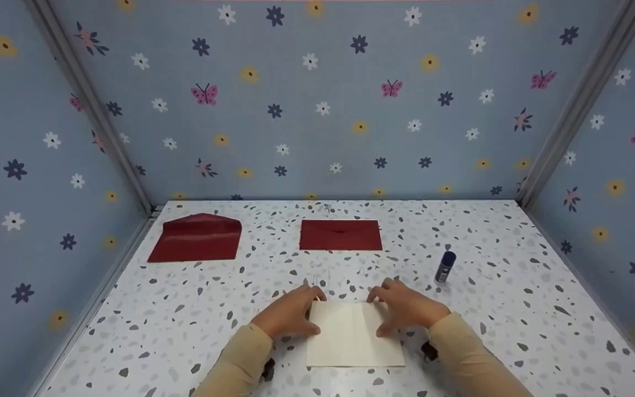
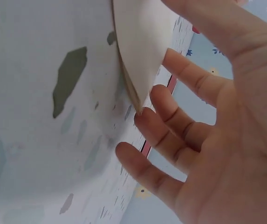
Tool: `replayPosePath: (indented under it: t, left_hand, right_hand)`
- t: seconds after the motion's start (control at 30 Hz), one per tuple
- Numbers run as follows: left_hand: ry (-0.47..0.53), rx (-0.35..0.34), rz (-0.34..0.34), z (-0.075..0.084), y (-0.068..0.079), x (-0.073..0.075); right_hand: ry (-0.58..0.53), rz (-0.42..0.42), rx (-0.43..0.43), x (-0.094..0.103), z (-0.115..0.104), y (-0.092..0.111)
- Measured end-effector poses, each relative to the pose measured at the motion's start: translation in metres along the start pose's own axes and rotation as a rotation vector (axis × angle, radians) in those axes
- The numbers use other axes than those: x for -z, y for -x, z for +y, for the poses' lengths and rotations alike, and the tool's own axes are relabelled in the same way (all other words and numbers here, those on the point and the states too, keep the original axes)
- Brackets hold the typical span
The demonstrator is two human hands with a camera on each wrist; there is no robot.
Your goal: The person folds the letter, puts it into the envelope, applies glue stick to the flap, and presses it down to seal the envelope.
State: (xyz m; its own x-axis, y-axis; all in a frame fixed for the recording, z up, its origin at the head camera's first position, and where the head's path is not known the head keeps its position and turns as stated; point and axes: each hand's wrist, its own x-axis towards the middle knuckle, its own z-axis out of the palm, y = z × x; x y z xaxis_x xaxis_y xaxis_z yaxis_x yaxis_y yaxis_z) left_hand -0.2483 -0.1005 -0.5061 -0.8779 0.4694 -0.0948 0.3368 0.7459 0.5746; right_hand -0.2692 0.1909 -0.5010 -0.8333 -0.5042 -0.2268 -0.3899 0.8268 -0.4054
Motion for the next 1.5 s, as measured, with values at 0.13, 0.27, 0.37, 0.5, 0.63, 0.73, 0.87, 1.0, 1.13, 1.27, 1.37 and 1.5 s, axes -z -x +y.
replayPosePath:
  t: [0.13,0.27,0.37,0.5,0.63,0.73,0.87,1.0,1.13,1.27,1.37,1.5]
  left_hand:
    - [0.067,-0.035,-0.010,-0.001,-0.001,-0.001]
    - [0.109,-0.059,0.011,-0.002,0.000,0.000]
    - [0.146,-0.080,0.016,-0.003,0.001,0.000]
    - [0.177,-0.102,0.011,-0.005,0.001,0.000]
    - [0.203,-0.116,0.004,-0.005,0.001,0.000]
    - [0.222,-0.133,0.004,-0.005,-0.001,0.002]
    - [0.247,-0.148,0.009,-0.007,-0.003,0.002]
    - [0.296,-0.129,0.015,-0.009,-0.004,0.001]
    - [0.385,-0.079,0.044,-0.009,-0.003,-0.002]
    - [0.552,-0.033,0.050,-0.012,-0.003,-0.005]
    - [0.716,-0.030,0.027,-0.013,-0.003,-0.009]
    - [0.858,-0.034,-0.023,-0.012,-0.003,-0.013]
  right_hand:
    - [-0.006,0.028,0.051,0.000,0.003,-0.001]
    - [-0.061,0.032,0.042,0.000,0.003,-0.005]
    - [-0.086,0.023,0.039,0.000,0.001,-0.008]
    - [-0.093,0.027,0.085,-0.002,-0.003,-0.011]
    - [-0.112,0.054,0.174,-0.005,-0.009,-0.015]
    - [-0.127,0.100,0.232,-0.006,-0.014,-0.018]
    - [-0.149,0.155,0.274,-0.006,-0.017,-0.020]
    - [-0.185,0.177,0.285,-0.006,-0.016,-0.018]
    - [-0.241,0.247,0.298,-0.003,-0.012,-0.015]
    - [-0.309,0.367,0.300,0.002,-0.006,-0.014]
    - [-0.370,0.471,0.269,0.006,-0.004,-0.013]
    - [-0.475,0.598,0.214,0.010,-0.007,-0.011]
